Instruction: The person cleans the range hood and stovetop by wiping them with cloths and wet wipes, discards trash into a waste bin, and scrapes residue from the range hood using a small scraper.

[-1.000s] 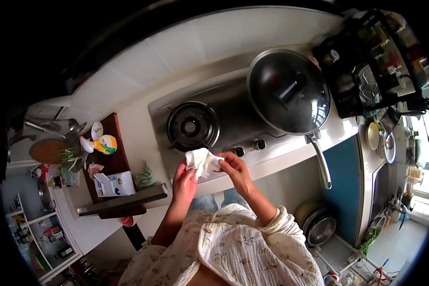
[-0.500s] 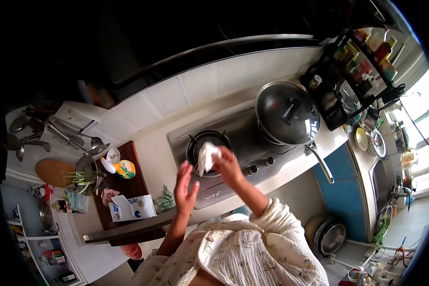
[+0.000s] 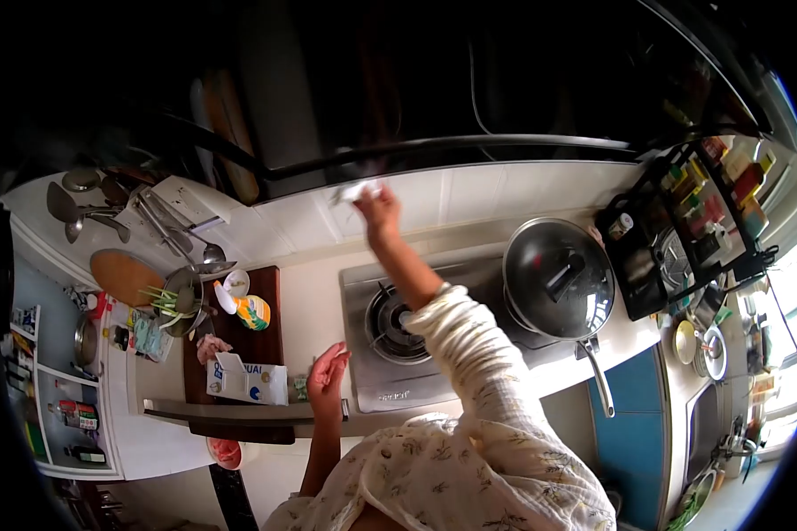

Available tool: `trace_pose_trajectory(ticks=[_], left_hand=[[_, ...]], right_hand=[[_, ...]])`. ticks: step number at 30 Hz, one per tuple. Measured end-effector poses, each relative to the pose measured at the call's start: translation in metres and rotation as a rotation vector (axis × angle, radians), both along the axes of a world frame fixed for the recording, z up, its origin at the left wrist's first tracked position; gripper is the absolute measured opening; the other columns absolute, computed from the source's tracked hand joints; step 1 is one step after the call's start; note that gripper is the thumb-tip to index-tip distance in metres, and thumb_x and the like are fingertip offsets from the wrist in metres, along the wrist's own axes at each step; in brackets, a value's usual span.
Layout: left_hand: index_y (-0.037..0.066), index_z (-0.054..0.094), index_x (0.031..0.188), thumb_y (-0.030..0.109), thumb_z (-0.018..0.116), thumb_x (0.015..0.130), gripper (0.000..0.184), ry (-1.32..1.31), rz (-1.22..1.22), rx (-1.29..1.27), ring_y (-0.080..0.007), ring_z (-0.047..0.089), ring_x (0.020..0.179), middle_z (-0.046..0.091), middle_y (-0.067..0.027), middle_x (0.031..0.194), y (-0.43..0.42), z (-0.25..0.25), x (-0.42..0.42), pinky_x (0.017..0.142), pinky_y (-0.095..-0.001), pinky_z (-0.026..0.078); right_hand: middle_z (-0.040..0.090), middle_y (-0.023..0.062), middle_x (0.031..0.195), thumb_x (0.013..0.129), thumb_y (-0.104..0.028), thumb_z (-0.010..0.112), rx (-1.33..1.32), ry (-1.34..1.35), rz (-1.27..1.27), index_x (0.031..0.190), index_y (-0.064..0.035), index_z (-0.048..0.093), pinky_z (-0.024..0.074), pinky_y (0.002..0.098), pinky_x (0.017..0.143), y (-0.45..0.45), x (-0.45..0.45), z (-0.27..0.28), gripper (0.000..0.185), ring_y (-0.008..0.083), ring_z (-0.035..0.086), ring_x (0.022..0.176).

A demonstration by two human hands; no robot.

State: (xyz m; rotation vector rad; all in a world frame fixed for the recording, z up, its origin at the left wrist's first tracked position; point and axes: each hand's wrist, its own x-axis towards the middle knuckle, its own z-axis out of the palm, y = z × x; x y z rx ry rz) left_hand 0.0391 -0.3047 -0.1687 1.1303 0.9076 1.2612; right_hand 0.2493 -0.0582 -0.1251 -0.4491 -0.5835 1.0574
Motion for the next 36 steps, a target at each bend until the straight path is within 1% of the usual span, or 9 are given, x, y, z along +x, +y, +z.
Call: trace_pose_trajectory(ticks=[4, 8, 10, 14, 18, 22, 25, 31, 36], left_hand=[[-0.005, 0.050, 0.118, -0.001, 0.050, 0.089, 0.030, 0.008, 0.001, 0.005, -0.0184, 0.057, 0.102, 0.057, -0.0146, 0.116, -0.002, 0.013, 0.010, 0.092, -0.0295, 0.042], [-0.006, 0.051, 0.117, -0.002, 0.050, 0.088, 0.029, -0.012, 0.071, 0.009, -0.0199, 0.057, 0.101, 0.058, -0.0155, 0.113, -0.001, 0.025, 0.006, 0.092, -0.0308, 0.043], [-0.006, 0.051, 0.116, -0.002, 0.050, 0.088, 0.028, -0.018, 0.103, 0.022, -0.0208, 0.058, 0.100, 0.058, -0.0163, 0.111, -0.005, 0.021, 0.003, 0.092, -0.0316, 0.044], [-0.006, 0.051, 0.115, -0.002, 0.050, 0.089, 0.027, -0.026, 0.135, 0.001, -0.0213, 0.059, 0.098, 0.059, -0.0168, 0.109, -0.017, 0.006, -0.002, 0.091, -0.0326, 0.045], [-0.006, 0.051, 0.115, -0.001, 0.050, 0.089, 0.027, -0.024, 0.170, -0.061, -0.0208, 0.059, 0.096, 0.060, -0.0163, 0.106, -0.030, 0.004, 0.000, 0.090, -0.0321, 0.046], [-0.006, 0.052, 0.114, -0.001, 0.049, 0.088, 0.026, -0.002, 0.220, -0.083, -0.0203, 0.060, 0.093, 0.061, -0.0155, 0.102, -0.036, -0.002, 0.000, 0.088, -0.0315, 0.048], [-0.006, 0.053, 0.112, -0.003, 0.049, 0.087, 0.026, -0.007, 0.277, -0.075, -0.0201, 0.061, 0.091, 0.062, -0.0151, 0.100, -0.039, -0.006, -0.005, 0.086, -0.0312, 0.048], [-0.007, 0.053, 0.112, -0.003, 0.050, 0.086, 0.026, -0.061, 0.309, -0.077, -0.0208, 0.061, 0.090, 0.062, -0.0158, 0.100, -0.038, -0.019, -0.006, 0.084, -0.0304, 0.049], [-0.007, 0.052, 0.113, -0.003, 0.050, 0.087, 0.026, -0.140, 0.303, -0.063, -0.0215, 0.061, 0.091, 0.062, -0.0163, 0.100, -0.045, -0.025, 0.000, 0.084, -0.0304, 0.049]], right_hand=[[0.061, 0.0047, 0.089, 0.089, -0.006, 0.050, -0.204, 0.095, 0.265, 0.093, -0.0040, 0.056, 0.0516, 0.0330, 0.078, 0.010, -0.056, 0.025, 0.007, 0.0174, 0.060, 0.082], [0.057, -0.0001, 0.082, 0.089, -0.011, 0.050, 0.017, 0.232, 0.425, 0.095, -0.0134, 0.052, 0.0508, 0.0332, 0.078, 0.047, -0.015, -0.021, 0.007, 0.0166, 0.058, 0.082], [0.057, -0.0007, 0.083, 0.088, -0.014, 0.051, -0.204, 0.353, 0.282, 0.098, -0.0161, 0.053, 0.0509, 0.0324, 0.078, 0.036, 0.021, -0.013, 0.010, 0.0158, 0.058, 0.082], [0.061, 0.0059, 0.093, 0.086, -0.011, 0.055, -0.170, 0.408, 0.015, 0.104, -0.0071, 0.058, 0.0531, 0.0351, 0.079, 0.015, 0.114, -0.007, 0.019, 0.0212, 0.059, 0.089], [0.060, 0.0130, 0.108, 0.085, -0.008, 0.056, 0.107, 0.583, 0.115, 0.110, -0.0016, 0.057, 0.0516, 0.0384, 0.085, 0.006, 0.155, 0.008, 0.025, 0.0255, 0.059, 0.099], [0.060, 0.0167, 0.110, 0.086, 0.000, 0.050, 0.203, 0.751, 0.181, 0.106, 0.0028, 0.058, 0.0504, 0.0395, 0.089, 0.027, 0.130, 0.013, 0.022, 0.0297, 0.057, 0.102], [0.058, 0.0203, 0.112, 0.088, 0.002, 0.047, 0.217, 0.654, 0.189, 0.106, 0.0088, 0.056, 0.0492, 0.0392, 0.093, 0.034, 0.118, 0.017, 0.022, 0.0312, 0.057, 0.104], [0.059, 0.0178, 0.111, 0.087, -0.001, 0.053, 0.215, 0.657, 0.213, 0.108, 0.0069, 0.055, 0.0514, 0.0353, 0.089, 0.046, 0.070, 0.024, 0.023, 0.0281, 0.059, 0.101], [0.065, 0.0065, 0.100, 0.085, -0.016, 0.061, 0.183, 0.531, 0.293, 0.106, -0.0059, 0.060, 0.0516, 0.0290, 0.075, 0.077, 0.010, -0.008, 0.023, 0.0180, 0.062, 0.090]])
